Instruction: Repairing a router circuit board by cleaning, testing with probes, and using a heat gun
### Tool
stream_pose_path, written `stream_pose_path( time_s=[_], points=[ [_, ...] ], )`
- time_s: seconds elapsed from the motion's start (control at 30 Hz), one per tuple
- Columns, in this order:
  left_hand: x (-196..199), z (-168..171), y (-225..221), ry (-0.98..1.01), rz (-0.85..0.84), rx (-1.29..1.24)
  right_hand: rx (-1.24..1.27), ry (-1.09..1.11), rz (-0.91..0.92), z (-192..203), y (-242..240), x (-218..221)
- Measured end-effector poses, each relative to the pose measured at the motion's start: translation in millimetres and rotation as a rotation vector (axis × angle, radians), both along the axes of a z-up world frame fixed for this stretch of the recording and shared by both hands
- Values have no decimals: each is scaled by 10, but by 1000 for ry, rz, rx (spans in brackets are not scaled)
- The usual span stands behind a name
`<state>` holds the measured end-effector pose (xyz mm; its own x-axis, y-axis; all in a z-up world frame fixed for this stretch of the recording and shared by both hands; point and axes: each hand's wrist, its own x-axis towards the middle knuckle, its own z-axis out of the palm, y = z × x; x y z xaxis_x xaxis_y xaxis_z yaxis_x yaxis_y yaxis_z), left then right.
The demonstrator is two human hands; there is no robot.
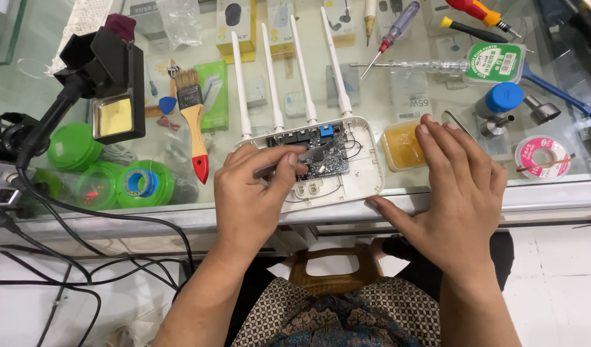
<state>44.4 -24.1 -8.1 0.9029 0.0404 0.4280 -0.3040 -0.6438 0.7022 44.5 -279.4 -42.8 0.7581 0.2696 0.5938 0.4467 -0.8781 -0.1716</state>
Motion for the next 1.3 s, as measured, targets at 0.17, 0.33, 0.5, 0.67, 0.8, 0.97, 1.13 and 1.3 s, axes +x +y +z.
stream_pose_path(
  time_s=[0.17,0.33,0.5,0.67,0.8,0.97,1.13,1.3],
  points=[
    [-18,68,-11,31,15,-55,-3,-5,-3,-13,-4,-1],
    [-43,78,-5,35,8,-95,10,-12,2,-2,-23,-3],
    [-148,253,-38,-34,-34,-148,418,190,145,139,-66,-71],
    [-135,32,-324,-227,-245,46,400,215,66,161,-57,-30],
    [-171,95,-481,-374,-267,425,104,125,-39,67,11,6],
    [-197,121,-445,-426,-262,539,155,171,-66,85,23,29],
    [-293,202,-324,-414,-303,543,171,178,-90,59,34,26],
    [-268,275,-432,-45,-228,-89,159,147,-79,61,43,21]
  ],
)
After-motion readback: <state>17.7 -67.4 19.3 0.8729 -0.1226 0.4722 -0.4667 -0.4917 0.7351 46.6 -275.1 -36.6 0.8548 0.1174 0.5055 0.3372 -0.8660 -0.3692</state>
